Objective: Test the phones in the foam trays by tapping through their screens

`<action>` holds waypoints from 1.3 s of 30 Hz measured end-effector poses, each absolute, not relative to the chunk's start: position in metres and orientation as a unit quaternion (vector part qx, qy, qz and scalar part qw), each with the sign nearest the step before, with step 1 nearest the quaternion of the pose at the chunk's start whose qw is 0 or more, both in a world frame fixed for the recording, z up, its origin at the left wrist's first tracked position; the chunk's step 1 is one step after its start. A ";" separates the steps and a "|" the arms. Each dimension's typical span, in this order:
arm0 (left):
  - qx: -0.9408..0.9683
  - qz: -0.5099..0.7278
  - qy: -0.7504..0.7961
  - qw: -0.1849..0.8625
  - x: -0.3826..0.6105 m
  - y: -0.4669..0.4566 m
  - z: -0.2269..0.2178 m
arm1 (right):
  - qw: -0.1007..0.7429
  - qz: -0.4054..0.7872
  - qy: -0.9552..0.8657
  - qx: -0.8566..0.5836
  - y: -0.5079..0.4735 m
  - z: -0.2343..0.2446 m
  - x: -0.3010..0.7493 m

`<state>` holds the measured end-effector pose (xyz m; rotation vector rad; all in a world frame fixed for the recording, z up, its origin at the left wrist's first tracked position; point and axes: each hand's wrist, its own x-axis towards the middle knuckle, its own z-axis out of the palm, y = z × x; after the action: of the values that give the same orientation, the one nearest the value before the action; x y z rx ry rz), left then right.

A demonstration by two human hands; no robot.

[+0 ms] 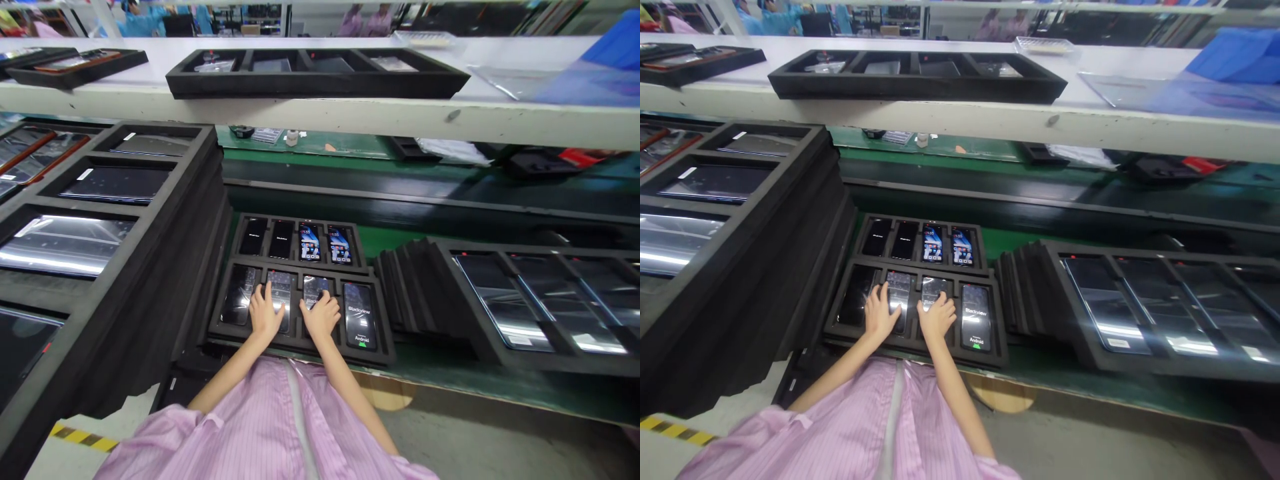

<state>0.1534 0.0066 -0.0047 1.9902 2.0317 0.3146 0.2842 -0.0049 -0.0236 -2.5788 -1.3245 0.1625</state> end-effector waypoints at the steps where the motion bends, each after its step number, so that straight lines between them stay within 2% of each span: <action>1: 0.686 0.096 0.707 0.141 0.161 0.007 -0.006 | 0.118 0.057 -0.453 -0.882 -0.005 -0.023 0.284; 10: 0.652 0.060 0.744 0.135 0.199 0.033 -0.013 | 0.108 0.054 -0.461 -0.879 -0.006 -0.022 0.284; 39: 0.648 0.059 0.741 0.163 0.194 0.037 -0.010 | 0.140 0.061 -0.461 -0.874 -0.004 -0.028 0.286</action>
<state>0.1935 0.0367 -0.0101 1.8483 2.1147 0.1694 0.2857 -0.0039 -0.0278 -2.5261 -1.3305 0.1751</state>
